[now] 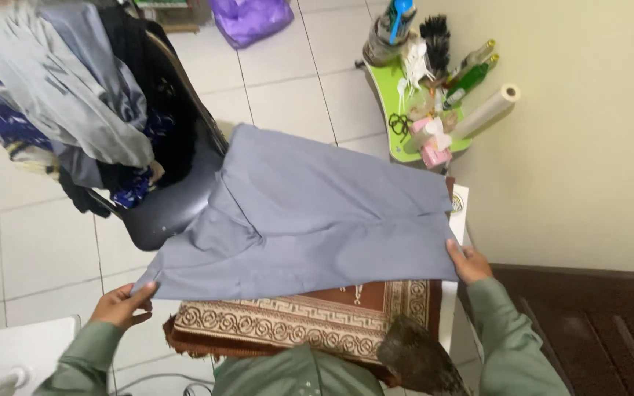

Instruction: Folding and ironing a grey button-down shirt on a patterned surface.

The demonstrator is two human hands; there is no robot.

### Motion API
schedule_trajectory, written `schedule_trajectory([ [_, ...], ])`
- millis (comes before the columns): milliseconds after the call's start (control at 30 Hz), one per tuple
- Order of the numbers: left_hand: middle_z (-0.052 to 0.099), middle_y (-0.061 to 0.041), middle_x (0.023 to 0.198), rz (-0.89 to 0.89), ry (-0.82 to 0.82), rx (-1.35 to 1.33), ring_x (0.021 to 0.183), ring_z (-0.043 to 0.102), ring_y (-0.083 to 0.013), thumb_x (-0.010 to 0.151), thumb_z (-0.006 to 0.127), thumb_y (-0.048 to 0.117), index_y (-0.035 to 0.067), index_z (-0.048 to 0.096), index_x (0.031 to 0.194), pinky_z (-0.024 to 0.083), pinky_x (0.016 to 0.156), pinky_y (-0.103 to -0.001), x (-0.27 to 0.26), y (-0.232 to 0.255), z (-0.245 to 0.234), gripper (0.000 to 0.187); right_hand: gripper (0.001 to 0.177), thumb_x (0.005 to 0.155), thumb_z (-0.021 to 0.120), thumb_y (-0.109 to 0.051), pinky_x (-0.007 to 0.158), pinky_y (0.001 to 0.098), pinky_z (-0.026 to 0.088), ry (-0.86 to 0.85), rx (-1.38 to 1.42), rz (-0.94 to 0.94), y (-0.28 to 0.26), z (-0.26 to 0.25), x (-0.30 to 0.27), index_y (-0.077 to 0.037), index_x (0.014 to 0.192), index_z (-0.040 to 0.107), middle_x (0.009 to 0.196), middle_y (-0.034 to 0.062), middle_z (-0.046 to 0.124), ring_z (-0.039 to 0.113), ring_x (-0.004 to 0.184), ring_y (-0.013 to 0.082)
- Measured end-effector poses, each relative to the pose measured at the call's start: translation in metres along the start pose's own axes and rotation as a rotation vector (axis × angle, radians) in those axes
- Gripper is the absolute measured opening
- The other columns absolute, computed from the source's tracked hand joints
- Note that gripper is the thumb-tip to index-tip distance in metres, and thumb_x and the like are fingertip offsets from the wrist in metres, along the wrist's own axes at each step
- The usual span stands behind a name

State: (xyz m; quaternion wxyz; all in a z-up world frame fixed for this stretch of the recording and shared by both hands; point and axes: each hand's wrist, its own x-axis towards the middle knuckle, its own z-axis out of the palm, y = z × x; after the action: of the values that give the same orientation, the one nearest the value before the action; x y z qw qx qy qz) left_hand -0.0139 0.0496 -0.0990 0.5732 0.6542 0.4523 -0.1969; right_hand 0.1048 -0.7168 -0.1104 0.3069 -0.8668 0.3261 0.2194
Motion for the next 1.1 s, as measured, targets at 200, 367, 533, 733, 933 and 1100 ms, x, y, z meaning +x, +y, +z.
schedule_trajectory([
  [200, 0.068, -0.038, 0.114, 0.043, -0.051, 0.036, 0.112, 0.065, -0.0466, 0.089, 0.068, 0.009, -0.018, 0.062, 0.127, 0.051, 0.104, -0.055, -0.031, 0.033, -0.012, 0.047, 0.060, 0.087, 0.075, -0.031, 0.114, 0.0488, 0.044, -0.048, 0.130, 0.073, -0.011, -0.036, -0.030, 0.000, 0.138, 0.063, 0.135, 0.0260, 0.066, 0.064, 0.125, 0.0378],
  [367, 0.063, -0.038, 0.112, 0.089, -0.026, -0.084, 0.104, 0.063, -0.0457, 0.095, 0.062, 0.017, -0.015, 0.058, 0.132, 0.051, 0.099, -0.054, -0.026, 0.037, 0.006, 0.049, 0.048, 0.099, 0.064, -0.014, 0.068, 0.0458, 0.061, -0.058, 0.478, 0.049, -0.027, -0.028, -0.048, 0.011, 0.137, 0.049, 0.124, 0.0386, 0.061, 0.068, 0.097, 0.0464],
  [533, 0.064, -0.030, 0.106, 0.108, 0.014, -0.231, 0.107, 0.067, -0.0425, 0.102, 0.059, 0.014, -0.007, 0.056, 0.116, 0.052, 0.107, -0.053, -0.019, 0.045, 0.014, 0.026, 0.043, 0.102, 0.062, -0.021, 0.086, 0.0512, 0.061, -0.182, 0.231, 0.231, -0.038, -0.026, -0.055, 0.003, 0.136, 0.053, 0.126, 0.0325, 0.066, 0.069, 0.107, 0.0429],
  [733, 0.062, -0.026, 0.108, 0.087, 0.146, -0.347, 0.095, 0.072, -0.0377, 0.097, 0.066, 0.001, 0.005, 0.046, 0.099, 0.065, 0.086, -0.041, -0.010, 0.094, 0.013, 0.020, 0.057, 0.087, 0.071, -0.060, 0.064, 0.0334, 0.048, -0.403, -0.360, 0.261, -0.022, -0.041, -0.023, -0.004, 0.095, 0.079, 0.092, 0.0161, 0.072, 0.060, 0.070, 0.0219],
  [933, 0.062, -0.019, 0.103, 0.482, 0.151, -0.234, 0.084, 0.072, -0.0306, 0.099, 0.069, 0.008, 0.003, 0.051, 0.112, 0.066, 0.067, -0.040, 0.001, 0.220, 0.042, 0.023, 0.067, 0.090, 0.069, -0.052, 0.112, 0.0613, 0.040, -0.057, -0.161, 0.141, -0.091, -0.104, -0.025, -0.006, 0.138, 0.064, 0.134, 0.0226, 0.065, 0.059, 0.125, 0.0407],
  [1100, 0.068, -0.007, 0.108, 0.642, 0.161, -0.416, 0.079, 0.083, -0.0134, 0.100, 0.069, 0.015, 0.012, 0.052, 0.111, 0.080, 0.070, -0.017, -0.085, 0.347, 0.065, 0.020, 0.034, 0.107, 0.059, -0.022, 0.096, 0.0337, 0.058, 0.249, 0.587, -0.177, -0.152, -0.169, -0.087, -0.002, 0.135, 0.057, 0.128, 0.0142, 0.063, 0.066, 0.110, 0.0243],
])
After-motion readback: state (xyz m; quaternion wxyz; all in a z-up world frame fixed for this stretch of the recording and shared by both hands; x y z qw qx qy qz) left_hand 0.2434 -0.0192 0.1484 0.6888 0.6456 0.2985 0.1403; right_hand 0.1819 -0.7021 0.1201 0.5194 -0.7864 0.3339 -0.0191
